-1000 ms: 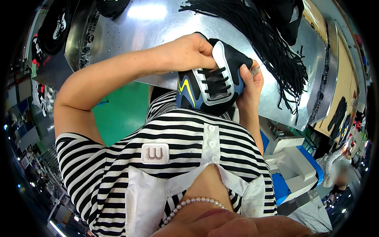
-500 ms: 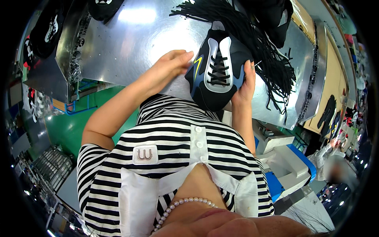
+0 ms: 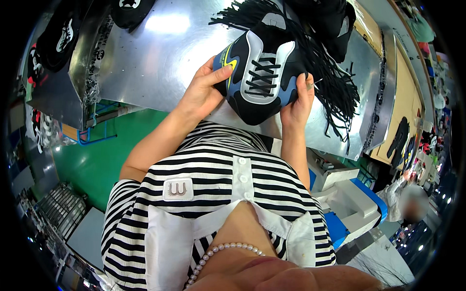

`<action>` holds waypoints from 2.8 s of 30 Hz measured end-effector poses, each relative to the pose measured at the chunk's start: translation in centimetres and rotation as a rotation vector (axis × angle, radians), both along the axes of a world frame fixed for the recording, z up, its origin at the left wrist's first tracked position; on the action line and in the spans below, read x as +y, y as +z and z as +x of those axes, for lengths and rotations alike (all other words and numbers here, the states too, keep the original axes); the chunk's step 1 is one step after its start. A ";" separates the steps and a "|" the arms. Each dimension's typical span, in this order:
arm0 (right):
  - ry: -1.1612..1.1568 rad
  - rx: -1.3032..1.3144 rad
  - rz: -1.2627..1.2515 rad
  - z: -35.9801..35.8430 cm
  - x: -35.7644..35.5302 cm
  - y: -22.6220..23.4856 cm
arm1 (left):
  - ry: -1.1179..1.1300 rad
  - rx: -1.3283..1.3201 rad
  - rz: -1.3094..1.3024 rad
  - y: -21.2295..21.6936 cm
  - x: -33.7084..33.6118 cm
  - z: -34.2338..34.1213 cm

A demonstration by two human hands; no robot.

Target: The person laces a shoe on a metal workbench. The person pulls a black lace through the eyelets of a sneaker upper, using a small metal tool to help thread it, and sets the laced shoe aside to reach for another upper.

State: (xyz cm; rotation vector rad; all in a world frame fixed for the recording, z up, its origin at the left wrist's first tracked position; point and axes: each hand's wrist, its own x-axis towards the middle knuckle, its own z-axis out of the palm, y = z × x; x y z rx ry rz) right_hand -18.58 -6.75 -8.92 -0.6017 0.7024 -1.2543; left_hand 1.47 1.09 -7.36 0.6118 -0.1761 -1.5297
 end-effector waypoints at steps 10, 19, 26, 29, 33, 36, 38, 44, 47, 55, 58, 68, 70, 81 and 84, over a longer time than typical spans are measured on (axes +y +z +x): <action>-0.132 1.254 -0.643 -1.3 -1.3 -0.1 | -0.086 -0.031 0.105 -1.1 -0.3 0.2; 0.217 1.070 -0.847 2.4 0.5 3.4 | -0.073 -0.185 0.110 -0.9 -0.3 -0.6; 0.540 0.988 -0.646 1.2 -0.9 4.4 | -0.138 -0.212 0.087 -0.7 -0.1 -0.5; 0.677 0.827 -0.510 0.2 -1.5 4.6 | -0.168 -0.144 0.092 -0.9 -0.2 -0.4; 0.542 0.743 -0.492 -0.3 -1.4 3.7 | -0.221 -0.013 0.096 -1.9 -0.3 0.1; 0.206 0.629 -0.178 -0.9 -0.8 2.2 | -0.216 0.120 0.053 -2.5 -0.1 0.5; 0.146 0.598 -0.002 -1.7 -0.8 0.5 | -0.206 0.195 0.036 -2.6 -0.3 0.4; 0.206 0.079 0.166 -0.8 -0.1 0.5 | -0.175 0.200 0.028 -2.2 -0.7 0.2; 0.111 0.069 0.070 -1.6 -0.7 -0.6 | -0.086 -0.002 0.070 -1.9 -1.1 0.4; 0.157 0.072 0.068 -1.4 -0.5 0.2 | -0.131 0.083 0.044 -1.4 -0.7 1.0; 0.203 0.285 0.035 -1.7 -1.0 -0.7 | -0.083 0.138 0.077 -1.0 -0.3 0.8; 0.461 0.983 -0.960 0.7 -0.1 4.5 | -0.130 0.061 0.206 -1.4 0.9 1.7; 0.548 1.041 -1.053 1.1 -0.9 4.6 | -0.161 0.057 0.204 -0.7 0.8 1.4; 0.858 0.788 -0.854 -1.0 -3.0 5.4 | -0.277 0.139 0.101 -0.8 0.9 1.4; 0.910 0.716 -0.733 -2.2 -3.4 4.9 | -0.321 0.136 0.092 -0.8 0.8 1.1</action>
